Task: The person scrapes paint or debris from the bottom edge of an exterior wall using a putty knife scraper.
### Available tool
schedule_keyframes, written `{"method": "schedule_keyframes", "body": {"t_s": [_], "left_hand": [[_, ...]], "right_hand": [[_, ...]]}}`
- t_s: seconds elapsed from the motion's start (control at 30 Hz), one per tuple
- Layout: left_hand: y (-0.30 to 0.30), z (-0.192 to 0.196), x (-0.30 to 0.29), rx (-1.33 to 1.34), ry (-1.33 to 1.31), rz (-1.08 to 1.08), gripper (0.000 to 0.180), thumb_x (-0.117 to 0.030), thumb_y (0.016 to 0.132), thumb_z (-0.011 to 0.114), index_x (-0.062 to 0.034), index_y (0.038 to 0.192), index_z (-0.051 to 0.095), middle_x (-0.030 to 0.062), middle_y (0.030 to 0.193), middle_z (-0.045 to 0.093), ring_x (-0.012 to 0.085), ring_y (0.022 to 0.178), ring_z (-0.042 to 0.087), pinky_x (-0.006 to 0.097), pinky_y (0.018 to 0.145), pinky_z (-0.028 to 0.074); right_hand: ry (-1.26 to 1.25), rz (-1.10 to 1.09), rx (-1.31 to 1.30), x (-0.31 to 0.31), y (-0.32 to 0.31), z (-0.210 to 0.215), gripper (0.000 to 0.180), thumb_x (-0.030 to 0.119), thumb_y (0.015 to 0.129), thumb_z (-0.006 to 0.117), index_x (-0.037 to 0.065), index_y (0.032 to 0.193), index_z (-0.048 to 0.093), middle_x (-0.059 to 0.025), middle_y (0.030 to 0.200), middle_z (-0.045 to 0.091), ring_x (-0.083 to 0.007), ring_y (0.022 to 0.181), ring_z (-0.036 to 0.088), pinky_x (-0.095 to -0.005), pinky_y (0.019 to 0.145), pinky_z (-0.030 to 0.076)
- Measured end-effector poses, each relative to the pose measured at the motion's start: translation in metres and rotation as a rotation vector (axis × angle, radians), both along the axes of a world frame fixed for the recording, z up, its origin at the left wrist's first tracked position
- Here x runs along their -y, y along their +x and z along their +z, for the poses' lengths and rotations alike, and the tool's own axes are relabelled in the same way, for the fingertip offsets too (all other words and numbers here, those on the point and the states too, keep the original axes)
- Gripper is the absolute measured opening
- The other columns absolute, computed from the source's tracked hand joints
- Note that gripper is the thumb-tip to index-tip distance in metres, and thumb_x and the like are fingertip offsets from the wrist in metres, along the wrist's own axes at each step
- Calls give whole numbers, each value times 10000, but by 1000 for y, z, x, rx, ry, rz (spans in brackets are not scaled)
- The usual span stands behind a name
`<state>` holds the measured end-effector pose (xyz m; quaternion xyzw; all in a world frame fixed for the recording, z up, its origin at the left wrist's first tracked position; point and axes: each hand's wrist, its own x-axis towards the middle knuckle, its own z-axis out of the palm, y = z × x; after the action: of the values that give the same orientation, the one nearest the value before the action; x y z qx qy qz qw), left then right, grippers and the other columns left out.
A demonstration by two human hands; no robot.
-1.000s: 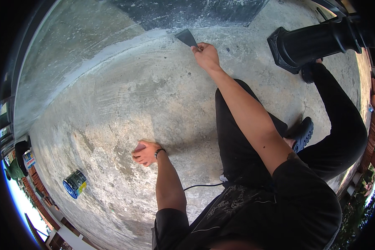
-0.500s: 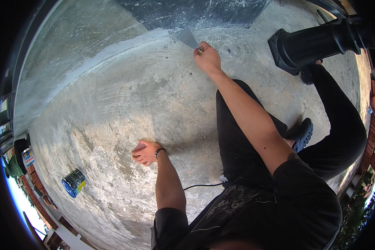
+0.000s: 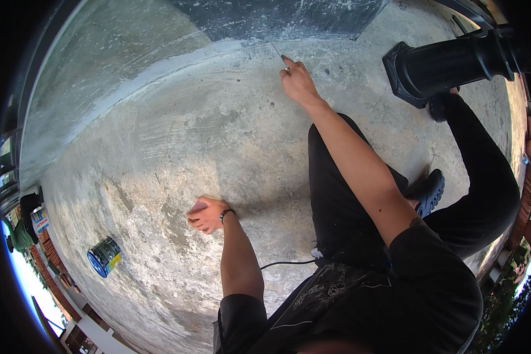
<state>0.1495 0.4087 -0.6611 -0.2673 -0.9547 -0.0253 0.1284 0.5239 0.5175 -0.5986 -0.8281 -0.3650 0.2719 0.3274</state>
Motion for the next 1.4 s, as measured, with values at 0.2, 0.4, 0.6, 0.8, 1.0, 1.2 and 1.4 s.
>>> {"method": "schedule_keyframes", "body": {"t_s": [0.2, 0.4, 0.6, 0.8, 1.0, 1.2, 1.4], "left_hand": [[-9, -5, 3, -24, -3, 18, 679, -606, 909, 419, -139, 1397, 354, 86, 1415, 359, 248, 1311, 365, 502, 1011, 312], [-1, -3, 1, -35, 19, -8, 683, -601, 901, 428, -127, 1389, 365, 80, 1397, 388, 243, 1300, 380, 503, 1007, 315], [-3, -1, 2, -33, 26, -6, 686, -596, 898, 424, -116, 1385, 369, 90, 1399, 393, 255, 1298, 380, 516, 1003, 318], [-3, 3, 1, 1, 34, -16, 689, -598, 890, 426, -120, 1383, 370, 97, 1400, 375, 267, 1305, 356, 519, 1019, 291], [-7, -3, -1, -36, 44, -20, 695, -617, 880, 448, -133, 1373, 380, 95, 1385, 383, 267, 1297, 363, 516, 1006, 297], [-7, -5, 4, -54, 43, -32, 707, -628, 878, 448, -129, 1375, 373, 100, 1377, 386, 268, 1300, 362, 515, 1007, 293], [-8, -7, 3, -68, 54, -42, 704, -631, 868, 461, -135, 1363, 389, 96, 1373, 396, 265, 1300, 361, 509, 1000, 295]], "right_hand": [[58, 273, -7, 18, 9, 26, 465, 147, 941, 549, 115, 1400, 484, -169, 1132, 609, -243, 887, 632, -378, 841, 490], [95, 26, -302, 34, 60, 38, 366, 254, 908, 651, 100, 1239, 643, -81, 851, 684, -149, 761, 624, -308, 689, 489], [158, 55, -202, 40, 126, 50, 298, 242, 887, 686, 102, 1149, 703, -27, 733, 660, -88, 674, 574, -254, 621, 444], [71, 197, -37, 35, 129, 67, 282, 225, 882, 689, 85, 1126, 711, -51, 776, 692, -94, 665, 580, -259, 633, 455], [111, 164, 121, 19, 122, 68, 259, 213, 876, 683, 94, 1103, 720, -84, 749, 691, -100, 653, 588, -264, 640, 464], [97, 172, 97, 21, 125, 68, 247, 209, 869, 686, 103, 1089, 728, -86, 747, 690, -109, 639, 586, -268, 635, 464], [71, 178, 220, 13, 126, 77, 266, 221, 857, 689, 112, 1097, 724, -101, 730, 681, -124, 626, 580, -282, 637, 467]]}}
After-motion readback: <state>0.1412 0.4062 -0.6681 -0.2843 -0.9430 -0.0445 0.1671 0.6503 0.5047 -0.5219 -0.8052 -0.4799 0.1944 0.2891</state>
